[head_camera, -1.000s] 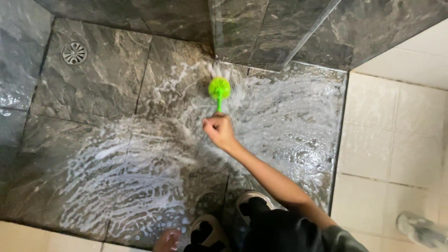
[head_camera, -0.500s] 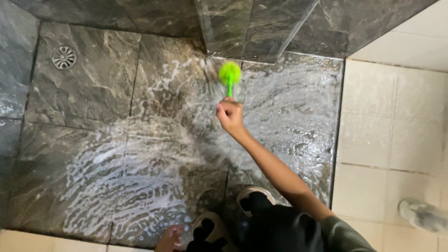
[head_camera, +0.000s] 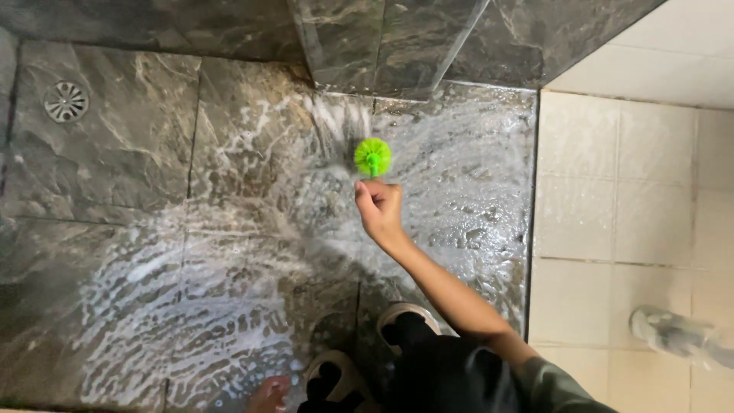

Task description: Scrubbing a tiled bathroom floor with a long-handled brush and soapy water.

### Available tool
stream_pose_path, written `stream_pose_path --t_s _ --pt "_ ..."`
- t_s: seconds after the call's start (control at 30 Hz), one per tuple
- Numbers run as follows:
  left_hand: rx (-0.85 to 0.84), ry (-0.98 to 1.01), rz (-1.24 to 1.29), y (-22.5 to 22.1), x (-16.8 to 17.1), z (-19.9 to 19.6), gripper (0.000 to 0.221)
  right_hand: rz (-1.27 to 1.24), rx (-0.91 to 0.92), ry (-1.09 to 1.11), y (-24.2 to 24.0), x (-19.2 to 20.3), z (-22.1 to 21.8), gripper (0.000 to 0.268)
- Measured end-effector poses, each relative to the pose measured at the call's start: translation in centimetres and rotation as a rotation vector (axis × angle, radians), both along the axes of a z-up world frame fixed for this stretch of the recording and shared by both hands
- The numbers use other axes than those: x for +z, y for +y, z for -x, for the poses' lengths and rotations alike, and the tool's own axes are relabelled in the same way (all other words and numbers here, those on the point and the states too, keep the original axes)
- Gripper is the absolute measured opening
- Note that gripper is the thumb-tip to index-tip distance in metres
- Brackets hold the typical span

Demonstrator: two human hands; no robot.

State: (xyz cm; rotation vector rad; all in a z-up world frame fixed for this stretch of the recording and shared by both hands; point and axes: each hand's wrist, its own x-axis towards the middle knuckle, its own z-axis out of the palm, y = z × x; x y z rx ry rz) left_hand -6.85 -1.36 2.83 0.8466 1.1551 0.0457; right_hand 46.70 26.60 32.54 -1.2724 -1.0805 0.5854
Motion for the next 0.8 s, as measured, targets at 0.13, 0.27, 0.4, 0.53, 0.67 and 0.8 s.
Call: stream_pose_path --t_s 0.13,0.27,0.4,0.53,0.67,0.8 --pt "0.051 -0.044 -0.021 0.0 -0.2 -0.7 0.072 -0.232 0.012 -0.101 2.4 -1.3 -2.2 0.036" --pt "0.052 0.135 0.115 2.4 -0.2 -0.7 0.080 -0.083 -0.067 -0.080 0.5 0.4 -2.1 0.037" --pt "-0.042 0.227 0.339 3.9 0.3 -0.4 0.088 -0.212 -0.076 -0.211 2.0 -2.5 -4.6 0.036" --pt "-0.081 0.218 0.331 6.0 -0.3 -1.2 0.086 -0.076 -0.188 -0.066 1.2 -1.8 -3.4 0.040" --pt "-0.094 0.218 0.337 5.7 0.0 -0.7 0.085 -0.171 -0.131 -0.152 1.2 -0.6 -4.1 0.033" --pt "-0.103 0.211 0.320 7.3 -0.3 -0.9 0.083 -0.078 -0.207 -0.074 0.9 -2.0 -3.6 0.036"
